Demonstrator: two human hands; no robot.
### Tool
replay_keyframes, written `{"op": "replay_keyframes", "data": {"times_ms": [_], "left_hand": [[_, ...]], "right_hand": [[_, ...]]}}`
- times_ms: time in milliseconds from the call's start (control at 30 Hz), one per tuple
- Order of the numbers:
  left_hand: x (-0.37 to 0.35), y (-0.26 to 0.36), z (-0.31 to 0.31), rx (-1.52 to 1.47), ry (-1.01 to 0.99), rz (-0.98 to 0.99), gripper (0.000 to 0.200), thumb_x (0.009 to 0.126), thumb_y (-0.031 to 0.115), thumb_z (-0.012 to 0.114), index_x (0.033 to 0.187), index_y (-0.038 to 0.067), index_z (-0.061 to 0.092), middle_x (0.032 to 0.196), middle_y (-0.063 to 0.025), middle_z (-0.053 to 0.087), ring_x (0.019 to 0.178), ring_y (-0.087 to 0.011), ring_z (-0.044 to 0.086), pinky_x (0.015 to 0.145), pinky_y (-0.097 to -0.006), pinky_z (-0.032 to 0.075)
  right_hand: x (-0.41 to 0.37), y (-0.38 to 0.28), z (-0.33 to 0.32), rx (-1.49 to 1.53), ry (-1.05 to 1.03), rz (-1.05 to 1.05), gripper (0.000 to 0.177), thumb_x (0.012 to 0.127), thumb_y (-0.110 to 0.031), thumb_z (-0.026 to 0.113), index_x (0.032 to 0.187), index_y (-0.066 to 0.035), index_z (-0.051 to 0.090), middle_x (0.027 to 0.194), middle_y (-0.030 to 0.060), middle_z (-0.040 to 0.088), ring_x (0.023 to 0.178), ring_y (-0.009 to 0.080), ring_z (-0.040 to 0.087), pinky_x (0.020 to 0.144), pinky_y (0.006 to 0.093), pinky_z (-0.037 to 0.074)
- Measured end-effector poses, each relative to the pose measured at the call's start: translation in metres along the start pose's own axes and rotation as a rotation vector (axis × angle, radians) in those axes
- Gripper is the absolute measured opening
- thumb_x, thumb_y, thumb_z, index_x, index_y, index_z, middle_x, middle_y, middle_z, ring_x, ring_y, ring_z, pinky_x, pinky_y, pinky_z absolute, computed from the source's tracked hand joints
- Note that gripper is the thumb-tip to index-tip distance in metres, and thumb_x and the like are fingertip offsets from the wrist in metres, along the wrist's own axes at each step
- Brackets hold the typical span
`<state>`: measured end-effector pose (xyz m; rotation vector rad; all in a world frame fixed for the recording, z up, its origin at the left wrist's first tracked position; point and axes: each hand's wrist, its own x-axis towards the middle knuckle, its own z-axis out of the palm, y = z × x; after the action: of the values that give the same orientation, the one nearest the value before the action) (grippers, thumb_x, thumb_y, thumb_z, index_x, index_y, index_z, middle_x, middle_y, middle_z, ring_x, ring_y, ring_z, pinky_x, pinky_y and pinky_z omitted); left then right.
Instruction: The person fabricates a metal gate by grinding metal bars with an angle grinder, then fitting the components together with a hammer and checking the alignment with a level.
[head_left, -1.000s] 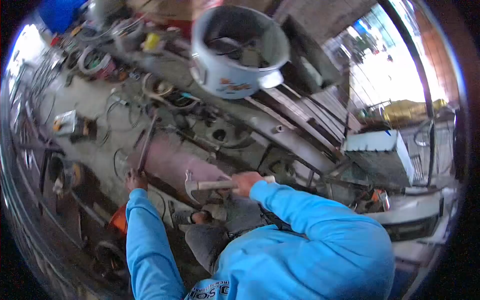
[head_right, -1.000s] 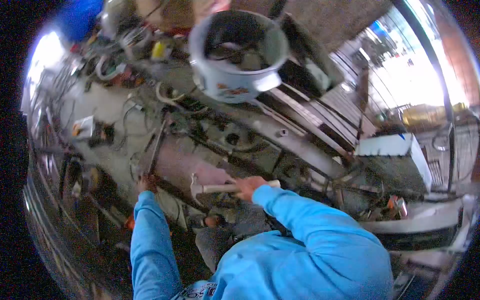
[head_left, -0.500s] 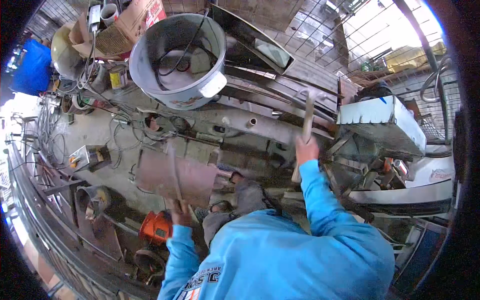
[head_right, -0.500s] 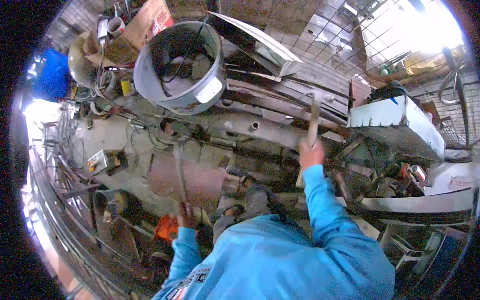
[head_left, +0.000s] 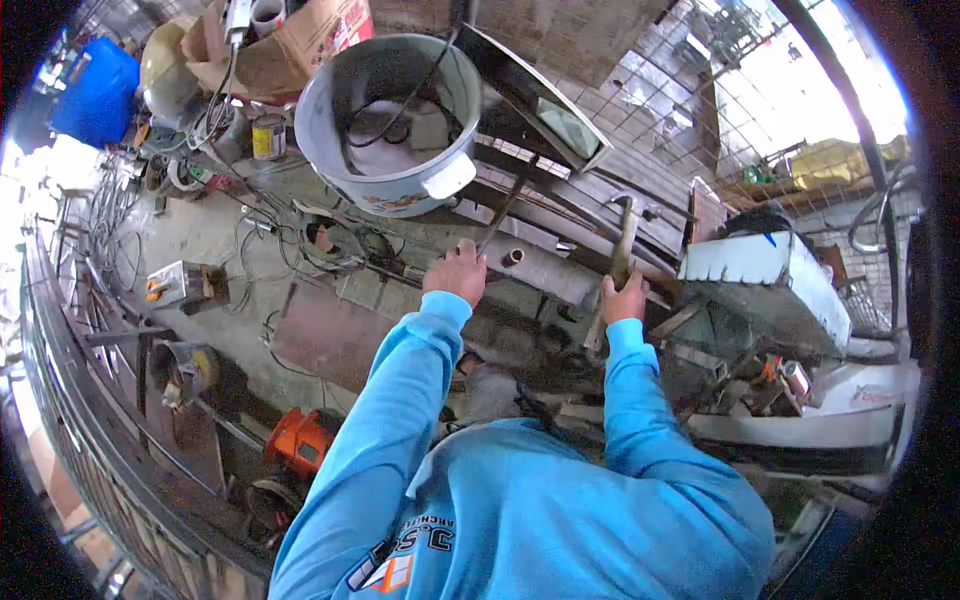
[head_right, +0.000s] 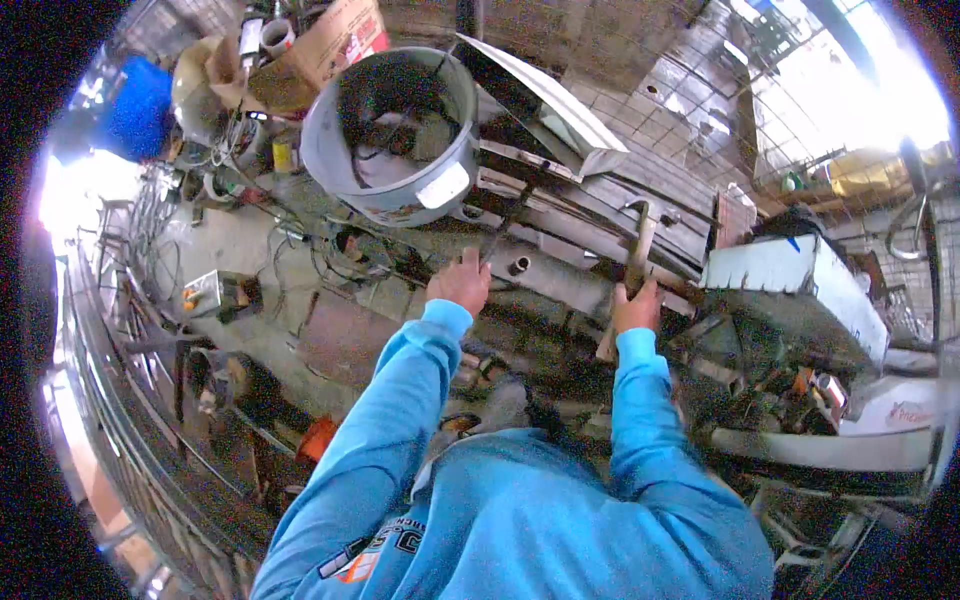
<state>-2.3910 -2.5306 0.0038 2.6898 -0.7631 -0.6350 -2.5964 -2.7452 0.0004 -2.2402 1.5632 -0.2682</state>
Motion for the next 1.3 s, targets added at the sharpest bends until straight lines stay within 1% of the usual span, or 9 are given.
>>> {"op": "replay_keyframes", "data": {"times_ms": [67, 133, 267, 400, 467, 667, 767, 1100, 1300], "left_hand": [[0.017, -0.015, 0.052, 0.158, 0.216, 0.317, 0.041, 0.092, 0.04, 0.044, 0.116, 0.008, 0.052, 0.102, -0.0208, 0.064, 0.093, -0.0409, 0.062, 0.08, -0.052, 0.049], [-0.016, -0.002, -0.029, -0.288, -0.134, -0.018, 0.046, 0.088, 0.043, 0.049, 0.117, 0.009, 0.056, 0.11, -0.0189, 0.062, 0.105, -0.0386, 0.057, 0.086, -0.0507, 0.047], [-0.075, -0.092, 0.048, -0.373, 0.363, -0.062, 0.037, 0.085, 0.043, 0.057, 0.106, 0.013, 0.06, 0.105, -0.016, 0.061, 0.104, -0.0373, 0.056, 0.084, -0.0478, 0.048], [-0.197, -0.212, 0.195, -0.419, 0.494, -0.407, 0.042, 0.083, 0.04, 0.06, 0.111, 0.009, 0.062, 0.116, -0.0173, 0.059, 0.109, -0.036, 0.055, 0.095, -0.0436, 0.042], [-0.288, -0.228, 0.103, -0.701, -0.155, -0.966, 0.049, 0.082, 0.048, 0.055, 0.114, 0.012, 0.063, 0.122, -0.0132, 0.059, 0.112, -0.0355, 0.054, 0.097, -0.044, 0.042], [-0.47, -0.325, 0.279, -0.798, 0.221, -1.723, 0.04, 0.083, 0.028, 0.05, 0.11, 0.001, 0.062, 0.12, -0.0271, 0.055, 0.113, -0.0437, 0.052, 0.097, -0.0462, 0.042], [-0.519, -0.406, 0.313, -0.79, 0.084, -1.671, 0.042, 0.085, 0.031, 0.049, 0.111, 0.0, 0.059, 0.122, -0.0293, 0.053, 0.113, -0.0445, 0.051, 0.096, -0.0467, 0.042], [-0.509, -0.731, 0.442, -0.807, 0.684, -1.451, 0.067, 0.079, 0.028, 0.067, 0.134, -0.001, 0.041, 0.129, -0.0264, 0.049, 0.114, -0.0405, 0.05, 0.099, -0.0425, 0.041], [-0.483, -0.741, 0.418, -0.906, 0.663, -1.233, 0.027, 0.082, 0.013, 0.063, 0.106, 0.003, 0.058, 0.104, -0.014, 0.061, 0.091, -0.0293, 0.059, 0.083, -0.0417, 0.047]], "right_hand": [[-0.001, 0.002, -0.006, -0.125, 0.069, -0.16, 0.059, 0.08, -0.026, 0.068, 0.125, 0.006, 0.046, 0.118, 0.0309, 0.051, 0.112, 0.0427, 0.048, 0.097, 0.0472, 0.039], [0.003, 0.002, -0.01, 0.048, 0.128, -0.435, 0.053, 0.081, -0.021, 0.067, 0.124, 0.006, 0.049, 0.124, 0.0286, 0.051, 0.117, 0.0405, 0.046, 0.102, 0.0465, 0.034], [-0.049, -0.082, -0.014, -0.01, -0.065, -0.631, 0.041, 0.088, -0.024, 0.06, 0.115, 0.007, 0.053, 0.108, 0.0224, 0.059, 0.099, 0.0326, 0.056, 0.086, 0.0399, 0.045], [-0.119, -0.109, 0.045, 0.134, -0.693, -1.002, 0.029, 0.086, -0.02, 0.061, 0.106, 0.001, 0.057, 0.104, 0.0205, 0.06, 0.092, 0.0348, 0.058, 0.083, 0.0413, 0.046], [-0.153, -0.119, 0.071, 0.006, -0.866, -1.232, 0.027, 0.085, -0.022, 0.062, 0.103, -0.001, 0.058, 0.101, 0.0197, 0.061, 0.091, 0.0342, 0.059, 0.081, 0.041, 0.046], [-0.257, -0.137, 0.124, -0.285, -1.301, -1.205, 0.026, 0.085, -0.026, 0.063, 0.097, -0.002, 0.061, 0.09, 0.0193, 0.065, 0.082, 0.0338, 0.063, 0.074, 0.0404, 0.049], [-0.289, -0.089, 0.162, -0.514, -1.347, -1.179, 0.031, 0.086, -0.031, 0.062, 0.096, -0.002, 0.062, 0.089, 0.0218, 0.064, 0.083, 0.0375, 0.063, 0.074, 0.0428, 0.049], [-0.383, 0.027, 0.212, -0.728, -1.291, -0.95, 0.033, 0.086, -0.038, 0.058, 0.093, -0.007, 0.065, 0.085, 0.0219, 0.065, 0.08, 0.0391, 0.062, 0.071, 0.0472, 0.049], [-0.404, 0.053, 0.209, -0.742, -1.232, -0.849, 0.029, 0.086, -0.035, 0.057, 0.096, -0.009, 0.065, 0.083, 0.0199, 0.066, 0.079, 0.0393, 0.062, 0.071, 0.0469, 0.049]]}}
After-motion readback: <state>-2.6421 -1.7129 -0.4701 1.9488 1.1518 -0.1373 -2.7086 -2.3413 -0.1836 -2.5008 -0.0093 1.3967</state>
